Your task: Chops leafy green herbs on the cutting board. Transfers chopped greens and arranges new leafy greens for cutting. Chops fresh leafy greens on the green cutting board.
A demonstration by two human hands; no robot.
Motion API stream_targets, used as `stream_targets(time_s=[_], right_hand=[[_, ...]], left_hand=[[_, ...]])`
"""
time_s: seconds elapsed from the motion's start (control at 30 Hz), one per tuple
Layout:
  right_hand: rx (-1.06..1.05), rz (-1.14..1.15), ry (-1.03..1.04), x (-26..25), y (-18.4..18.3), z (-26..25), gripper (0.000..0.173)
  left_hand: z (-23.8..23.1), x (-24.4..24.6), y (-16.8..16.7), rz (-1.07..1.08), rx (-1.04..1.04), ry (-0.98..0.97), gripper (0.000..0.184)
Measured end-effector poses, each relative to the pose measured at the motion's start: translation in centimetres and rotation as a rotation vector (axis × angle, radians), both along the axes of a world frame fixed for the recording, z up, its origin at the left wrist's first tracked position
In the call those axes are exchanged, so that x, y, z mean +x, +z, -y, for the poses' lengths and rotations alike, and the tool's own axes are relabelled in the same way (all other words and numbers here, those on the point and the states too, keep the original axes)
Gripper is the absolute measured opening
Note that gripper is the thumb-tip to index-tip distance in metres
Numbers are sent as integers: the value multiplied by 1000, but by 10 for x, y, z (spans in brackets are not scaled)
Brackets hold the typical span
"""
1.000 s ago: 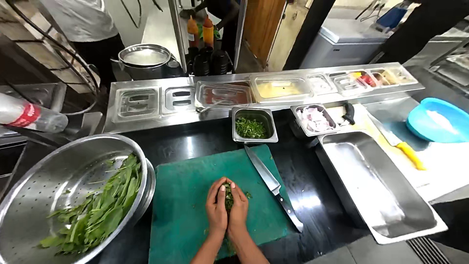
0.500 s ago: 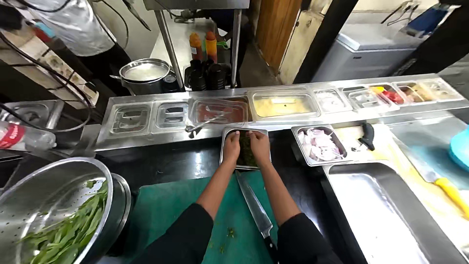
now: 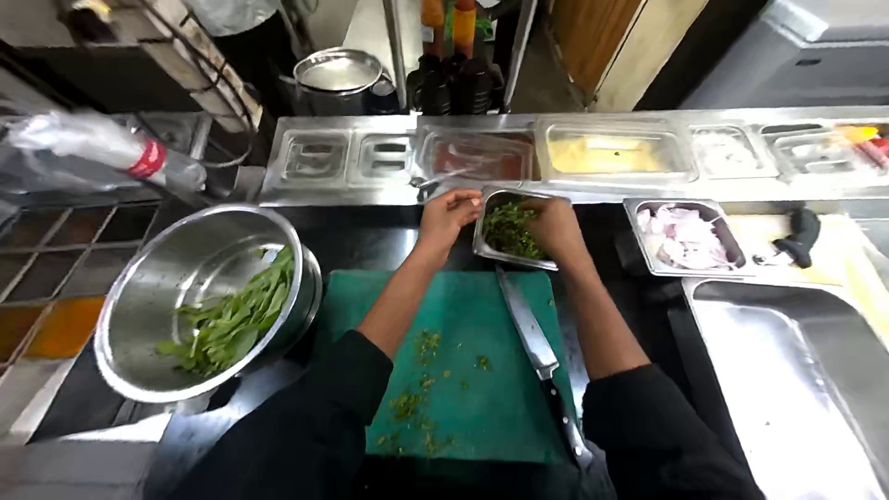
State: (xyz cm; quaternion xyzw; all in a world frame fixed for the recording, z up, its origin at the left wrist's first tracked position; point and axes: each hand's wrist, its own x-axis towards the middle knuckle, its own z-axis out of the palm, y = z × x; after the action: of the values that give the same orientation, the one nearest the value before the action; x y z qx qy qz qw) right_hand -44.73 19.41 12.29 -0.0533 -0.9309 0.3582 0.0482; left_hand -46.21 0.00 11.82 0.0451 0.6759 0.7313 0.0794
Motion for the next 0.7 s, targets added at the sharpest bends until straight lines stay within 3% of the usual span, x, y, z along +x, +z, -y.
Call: stream_targets(time_s=[0.13, 0.23, 0.3, 0.4, 0.53, 0.57, 0.67, 0.7], right_hand=[[4, -114, 110, 65, -17, 41, 40], [-31, -97, 308, 175, -80, 118, 42], [-111, -162, 420, 224, -114, 156, 32], [-191, -269, 293, 232, -96, 175, 33], [-37, -546, -20, 197, -40, 158, 16], [-1, -527, -66, 188, -40, 152, 14], [37, 116, -72, 188, -47, 123, 33], [57, 199, -85, 193, -51, 117, 36]], left_hand=[[69, 44, -29, 14, -74, 26, 27], [125, 94, -63, 75, -165, 65, 29], [156, 128, -80, 102, -220, 101, 29], [190, 171, -94, 117, -256, 155, 28], [209, 193, -103, 135, -217, 180, 24], [209, 193, -105, 139, -210, 174, 23], [198, 197, -109, 154, -188, 126, 23], [202, 195, -104, 160, -194, 107, 24]])
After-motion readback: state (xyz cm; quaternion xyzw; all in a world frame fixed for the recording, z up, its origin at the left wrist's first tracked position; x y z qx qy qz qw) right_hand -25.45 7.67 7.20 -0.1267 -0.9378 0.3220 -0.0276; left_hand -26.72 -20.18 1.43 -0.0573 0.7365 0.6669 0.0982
